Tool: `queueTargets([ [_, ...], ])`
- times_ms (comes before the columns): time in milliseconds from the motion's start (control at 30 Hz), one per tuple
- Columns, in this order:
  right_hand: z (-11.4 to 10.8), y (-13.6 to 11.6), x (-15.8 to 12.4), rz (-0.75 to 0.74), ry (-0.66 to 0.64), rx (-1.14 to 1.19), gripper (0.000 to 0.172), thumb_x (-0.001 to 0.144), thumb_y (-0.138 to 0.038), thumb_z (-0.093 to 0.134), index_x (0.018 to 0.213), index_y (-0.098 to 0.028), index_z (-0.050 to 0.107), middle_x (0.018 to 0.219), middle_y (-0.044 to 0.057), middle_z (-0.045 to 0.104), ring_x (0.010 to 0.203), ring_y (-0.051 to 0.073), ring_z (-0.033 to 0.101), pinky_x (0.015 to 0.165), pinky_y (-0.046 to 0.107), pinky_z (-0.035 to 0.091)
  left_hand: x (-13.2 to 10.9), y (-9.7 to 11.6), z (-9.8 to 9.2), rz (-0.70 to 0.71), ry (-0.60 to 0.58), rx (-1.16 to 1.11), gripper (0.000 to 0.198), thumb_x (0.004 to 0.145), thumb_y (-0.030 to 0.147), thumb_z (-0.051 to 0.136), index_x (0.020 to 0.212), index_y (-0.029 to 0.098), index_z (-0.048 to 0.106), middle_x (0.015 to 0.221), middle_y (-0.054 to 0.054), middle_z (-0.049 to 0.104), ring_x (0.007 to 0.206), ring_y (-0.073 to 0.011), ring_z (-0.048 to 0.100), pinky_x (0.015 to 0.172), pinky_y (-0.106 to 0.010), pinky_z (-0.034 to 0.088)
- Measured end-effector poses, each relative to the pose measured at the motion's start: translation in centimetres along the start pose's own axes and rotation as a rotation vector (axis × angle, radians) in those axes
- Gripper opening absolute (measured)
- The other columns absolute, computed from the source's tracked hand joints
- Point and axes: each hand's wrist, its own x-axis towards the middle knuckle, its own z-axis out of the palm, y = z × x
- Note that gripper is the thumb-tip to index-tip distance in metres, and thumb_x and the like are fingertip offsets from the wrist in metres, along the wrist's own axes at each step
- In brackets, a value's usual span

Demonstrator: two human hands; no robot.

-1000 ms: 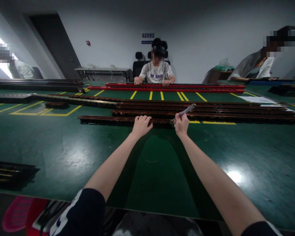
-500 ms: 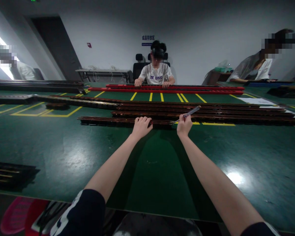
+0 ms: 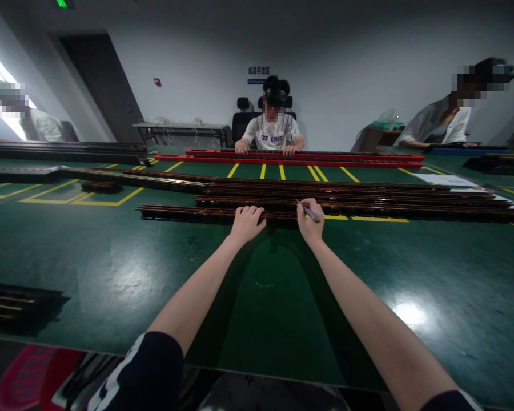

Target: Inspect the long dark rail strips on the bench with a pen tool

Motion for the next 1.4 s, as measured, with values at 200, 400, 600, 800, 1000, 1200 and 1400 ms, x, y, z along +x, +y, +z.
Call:
queueTargets([
  [200,0.7,-0.3,-0.5,-0.171,-0.187,-0.017,0.019,0.092,-0.028,0.036,0.087,-0.020,0.053,0.082,0.007,0.066,0.076,0.021,0.060,0.084,0.038,0.039,0.0,0.0,0.2,0.004,0.010,0.011,0.035,0.091,0.035,0.041,0.118,0.020,0.059,0.114,-0.010,0.065,0.106,-0.0264,0.057,0.097,-0.044,0.036],
  [400,0.6,-0.3,-0.6,-0.217,-0.266,-0.113,0.004,0.081,-0.021,0.047,0.085,-0.020,0.048,0.084,0.008,0.068,0.080,0.023,0.062,0.086,0.039,0.038,0.0,0.0,0.2,0.001,0.023,0.026,0.034,0.090,0.034,0.043,0.117,0.021,0.060,0.113,-0.009,0.065,0.107,-0.0265,0.056,0.096,-0.043,0.036],
  [600,0.4,-0.8,-0.6,-0.247,-0.332,-0.196,0.007,0.077,-0.019,0.050,0.082,-0.020,0.046,0.086,0.010,0.069,0.081,0.023,0.062,0.086,0.038,0.037,0.0,0.0,0.1,0.005,0.015,0.011,0.034,0.090,0.033,0.044,0.117,0.022,0.060,0.114,-0.010,0.065,0.106,-0.0272,0.057,0.096,-0.045,0.037],
  [800,0.3,-0.8,-0.7,-0.254,-0.393,-0.309,0.011,0.073,-0.018,0.053,0.082,-0.020,0.047,0.088,0.012,0.068,0.084,0.025,0.060,0.086,0.039,0.035,0.1,0.0,0.2,0.002,0.011,0.000,0.035,0.090,0.034,0.043,0.118,0.020,0.060,0.114,-0.010,0.065,0.106,-0.0269,0.057,0.097,-0.045,0.037],
  [1000,0.4,-0.7,-0.7,-0.234,-0.372,-0.337,0.012,0.073,-0.020,0.055,0.082,-0.020,0.048,0.089,0.011,0.068,0.083,0.026,0.059,0.085,0.040,0.034,0.0,0.0,0.0,-0.003,0.000,-0.005,0.036,0.091,0.034,0.042,0.119,0.020,0.059,0.117,-0.010,0.065,0.108,-0.0261,0.057,0.098,-0.045,0.037],
  [1200,0.5,-1.1,-0.7,-0.230,-0.383,-0.372,0.014,0.073,-0.017,0.055,0.085,-0.019,0.050,0.090,0.011,0.068,0.086,0.026,0.059,0.086,0.039,0.032,0.1,-0.1,0.1,0.013,-0.005,-0.013,0.040,0.091,0.038,0.042,0.123,0.019,0.057,0.119,-0.011,0.064,0.109,-0.0263,0.057,0.099,-0.045,0.036],
  [1400,0.2,-1.2,-0.6,-0.227,-0.370,-0.429,0.013,0.078,-0.008,0.046,0.084,-0.018,0.051,0.090,0.012,0.069,0.088,0.025,0.060,0.086,0.038,0.030,0.1,0.1,-0.1,0.008,0.009,0.017,0.043,0.090,0.042,0.044,0.123,0.017,0.058,0.117,-0.011,0.065,0.110,-0.0268,0.056,0.098,-0.044,0.036],
])
